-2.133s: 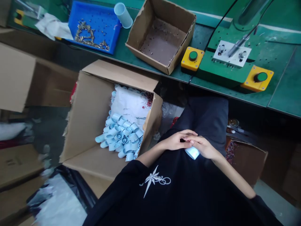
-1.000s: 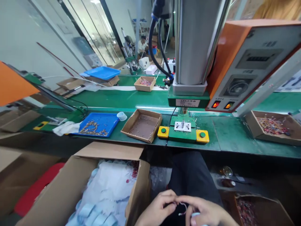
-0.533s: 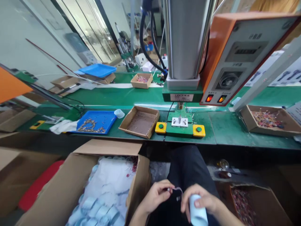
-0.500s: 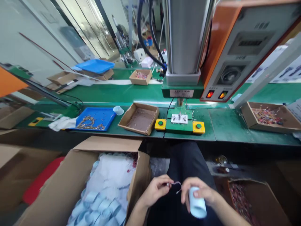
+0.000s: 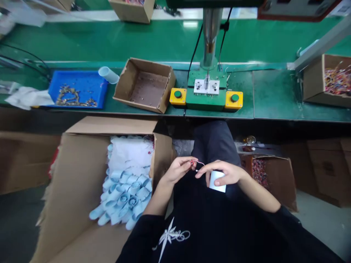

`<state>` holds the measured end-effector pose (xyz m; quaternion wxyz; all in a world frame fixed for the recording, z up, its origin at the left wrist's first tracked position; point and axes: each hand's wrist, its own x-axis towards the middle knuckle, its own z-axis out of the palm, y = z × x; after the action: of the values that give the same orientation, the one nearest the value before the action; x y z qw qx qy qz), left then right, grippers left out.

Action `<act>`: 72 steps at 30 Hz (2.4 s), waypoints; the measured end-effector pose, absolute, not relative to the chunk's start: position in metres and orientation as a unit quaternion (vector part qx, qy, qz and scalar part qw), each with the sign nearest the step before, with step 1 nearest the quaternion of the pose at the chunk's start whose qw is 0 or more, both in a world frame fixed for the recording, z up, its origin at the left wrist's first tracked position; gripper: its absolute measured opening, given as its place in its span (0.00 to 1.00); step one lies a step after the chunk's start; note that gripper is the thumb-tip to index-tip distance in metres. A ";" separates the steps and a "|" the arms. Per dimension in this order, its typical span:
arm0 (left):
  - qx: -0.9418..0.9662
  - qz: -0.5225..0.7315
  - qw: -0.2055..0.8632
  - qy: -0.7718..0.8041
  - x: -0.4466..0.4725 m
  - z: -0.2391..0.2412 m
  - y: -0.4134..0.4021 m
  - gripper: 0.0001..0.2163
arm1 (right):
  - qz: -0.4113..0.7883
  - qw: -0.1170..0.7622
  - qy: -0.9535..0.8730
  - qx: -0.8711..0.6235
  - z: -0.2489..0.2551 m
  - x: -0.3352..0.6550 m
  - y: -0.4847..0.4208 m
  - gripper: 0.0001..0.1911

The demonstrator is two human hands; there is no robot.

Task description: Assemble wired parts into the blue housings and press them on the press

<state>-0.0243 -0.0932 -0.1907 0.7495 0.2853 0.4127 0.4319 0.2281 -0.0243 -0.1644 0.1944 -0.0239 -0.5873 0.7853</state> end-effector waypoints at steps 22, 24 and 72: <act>0.556 0.489 0.492 0.457 -0.019 -0.165 -0.096 0.10 | 0.809 0.278 -0.475 -0.208 -0.177 0.226 -0.037 0.24; 0.572 0.484 0.490 0.446 -0.018 -0.165 -0.095 0.10 | 0.831 0.260 -0.442 -0.214 -0.176 0.222 -0.039 0.22; 0.422 0.224 0.671 0.568 -0.018 -0.212 -0.066 0.29 | 0.041 0.377 -0.887 -0.265 -0.212 0.244 0.000 0.04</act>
<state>-0.0177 -0.0662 -0.2117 0.6706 0.4221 0.5675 0.2239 0.2435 -0.0002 -0.2117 0.3767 -0.2651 -0.8866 0.0413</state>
